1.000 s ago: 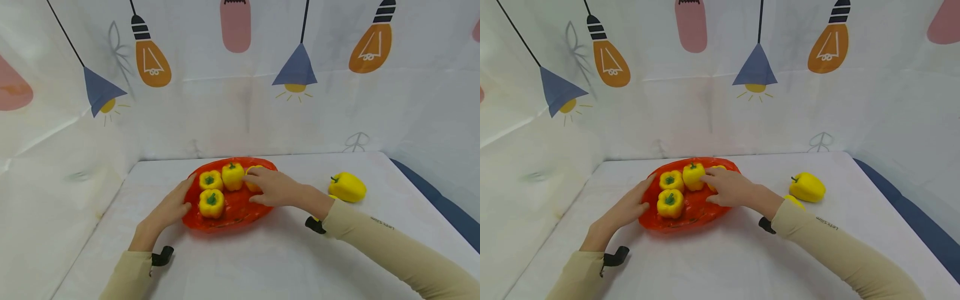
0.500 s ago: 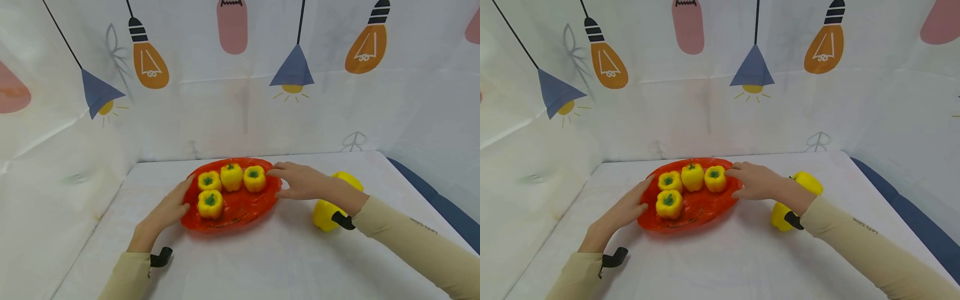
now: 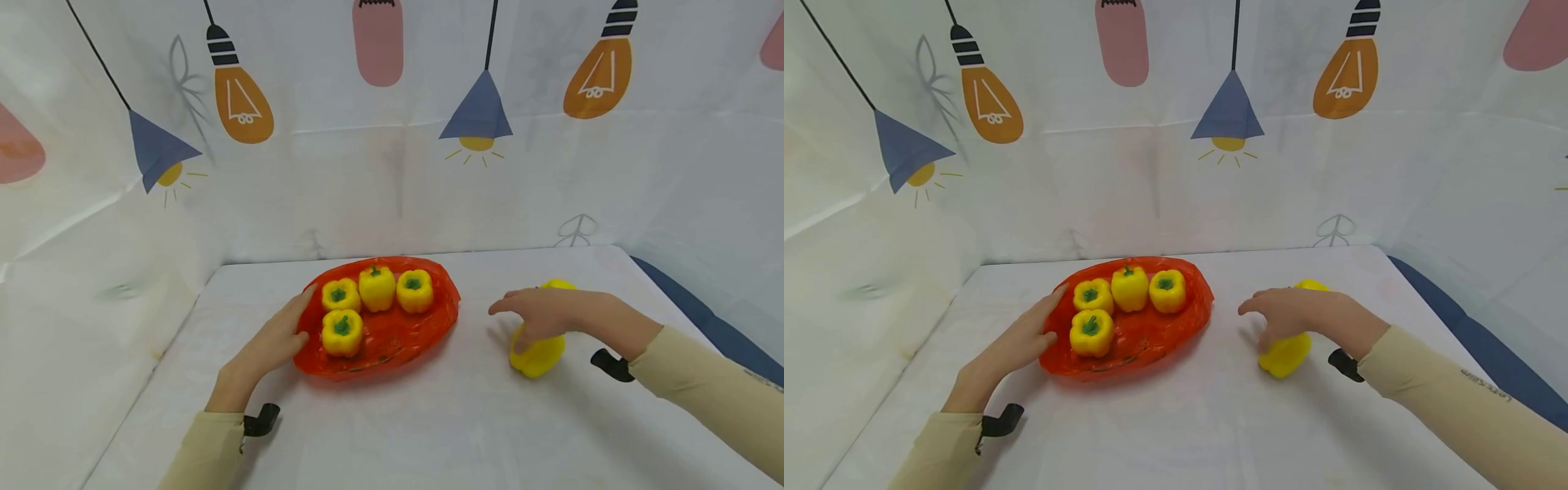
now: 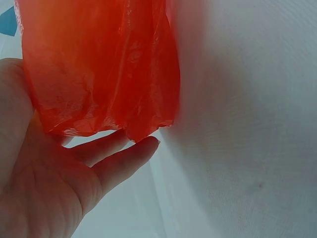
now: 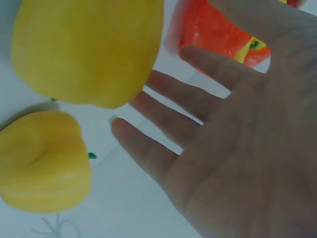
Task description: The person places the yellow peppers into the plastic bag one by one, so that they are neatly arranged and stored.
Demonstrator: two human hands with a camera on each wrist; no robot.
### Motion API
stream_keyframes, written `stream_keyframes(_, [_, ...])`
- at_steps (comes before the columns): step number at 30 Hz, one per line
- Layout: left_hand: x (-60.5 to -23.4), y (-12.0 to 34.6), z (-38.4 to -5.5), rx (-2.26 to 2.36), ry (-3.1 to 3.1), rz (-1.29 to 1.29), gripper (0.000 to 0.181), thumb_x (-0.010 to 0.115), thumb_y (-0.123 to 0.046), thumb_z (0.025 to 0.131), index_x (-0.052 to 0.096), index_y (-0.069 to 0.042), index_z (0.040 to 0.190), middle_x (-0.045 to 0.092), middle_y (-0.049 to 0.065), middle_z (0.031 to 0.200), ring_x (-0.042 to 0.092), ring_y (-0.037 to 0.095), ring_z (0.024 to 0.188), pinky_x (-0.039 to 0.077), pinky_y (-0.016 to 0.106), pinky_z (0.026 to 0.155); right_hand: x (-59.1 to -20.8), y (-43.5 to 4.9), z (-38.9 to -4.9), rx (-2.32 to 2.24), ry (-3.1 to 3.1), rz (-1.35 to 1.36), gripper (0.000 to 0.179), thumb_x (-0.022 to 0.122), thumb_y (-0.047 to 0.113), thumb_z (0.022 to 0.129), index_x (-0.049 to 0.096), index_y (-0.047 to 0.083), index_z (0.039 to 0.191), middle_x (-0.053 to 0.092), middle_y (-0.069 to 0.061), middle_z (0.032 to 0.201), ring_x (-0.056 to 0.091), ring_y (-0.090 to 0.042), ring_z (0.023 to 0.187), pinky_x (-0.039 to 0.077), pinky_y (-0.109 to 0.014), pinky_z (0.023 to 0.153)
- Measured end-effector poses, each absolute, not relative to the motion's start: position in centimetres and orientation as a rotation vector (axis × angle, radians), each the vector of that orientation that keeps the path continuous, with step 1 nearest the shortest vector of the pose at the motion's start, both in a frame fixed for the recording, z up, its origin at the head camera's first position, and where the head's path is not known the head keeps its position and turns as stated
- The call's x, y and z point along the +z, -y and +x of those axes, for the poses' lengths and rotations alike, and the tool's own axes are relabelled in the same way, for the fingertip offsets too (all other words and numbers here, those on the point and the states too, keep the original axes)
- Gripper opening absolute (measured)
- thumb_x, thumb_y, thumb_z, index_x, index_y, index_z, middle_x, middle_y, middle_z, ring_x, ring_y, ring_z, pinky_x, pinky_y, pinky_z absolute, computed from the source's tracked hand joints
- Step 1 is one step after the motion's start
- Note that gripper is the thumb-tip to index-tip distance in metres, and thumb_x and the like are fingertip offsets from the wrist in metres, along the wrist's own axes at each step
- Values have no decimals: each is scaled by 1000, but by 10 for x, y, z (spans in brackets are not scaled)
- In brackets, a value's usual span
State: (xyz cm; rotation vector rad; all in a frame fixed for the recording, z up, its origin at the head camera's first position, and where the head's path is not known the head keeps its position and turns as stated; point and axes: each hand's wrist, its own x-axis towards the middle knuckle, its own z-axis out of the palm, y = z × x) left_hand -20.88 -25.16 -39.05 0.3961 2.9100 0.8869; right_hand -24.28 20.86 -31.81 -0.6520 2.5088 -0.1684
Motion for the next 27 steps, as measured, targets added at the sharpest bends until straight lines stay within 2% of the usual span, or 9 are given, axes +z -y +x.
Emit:
stream_keyframes(5, [-391, 252, -210, 885, -2906, 400, 81, 51, -3, 91, 12, -14, 161, 22, 14, 165, 25, 37, 150, 27, 61, 119, -320, -226, -238, -96, -2462, -572, 77, 83, 17, 74, 51, 26, 143, 48, -13, 148, 50, -33, 122, 52, -59, 94])
stream_keyframes(10, [-392, 253, -210, 878, -2904, 392, 80, 50, -4, 91, 12, -13, 161, 21, 16, 165, 23, 39, 151, 24, 62, 120, -324, -235, -236, -85, -2462, -613, 81, 86, 6, 67, 54, 21, 139, 53, -13, 141, 51, -32, 118, 52, -58, 94])
stream_keyframes(14, [-392, 253, -210, 879, -2908, 386, 80, 50, -4, 91, 12, -13, 161, 21, 17, 165, 23, 40, 151, 24, 62, 119, -330, -239, -236, -147, -2474, -676, 76, 88, 12, 64, 56, 20, 133, 57, -2, 128, 51, -26, 111, 53, -53, 91])
stream_keyframes(18, [-393, 253, -209, 886, -2910, 384, 80, 50, -3, 91, 13, -13, 161, 22, 17, 165, 24, 40, 150, 25, 62, 119, -337, -242, -235, -226, -2480, -703, 70, 88, 22, 63, 56, 24, 125, 54, 5, 115, 49, -22, 107, 53, -47, 87])
stream_keyframes(23, [-393, 253, -208, 886, -2911, 390, 79, 50, -2, 92, 13, -13, 161, 22, 17, 164, 24, 40, 150, 25, 62, 119, -344, -242, -234, -288, -2520, -712, 68, 86, 29, 64, 54, 25, 124, 50, 3, 114, 49, -21, 105, 53, -44, 85])
stream_keyframes(27, [-392, 253, -209, 890, -2903, 378, 79, 50, -3, 92, 13, -14, 161, 22, 16, 165, 24, 39, 151, 25, 61, 119, -342, -235, -236, -342, -2599, -793, 68, 85, 32, 66, 53, 26, 126, 48, 1, 124, 50, -20, 106, 50, -39, 84])
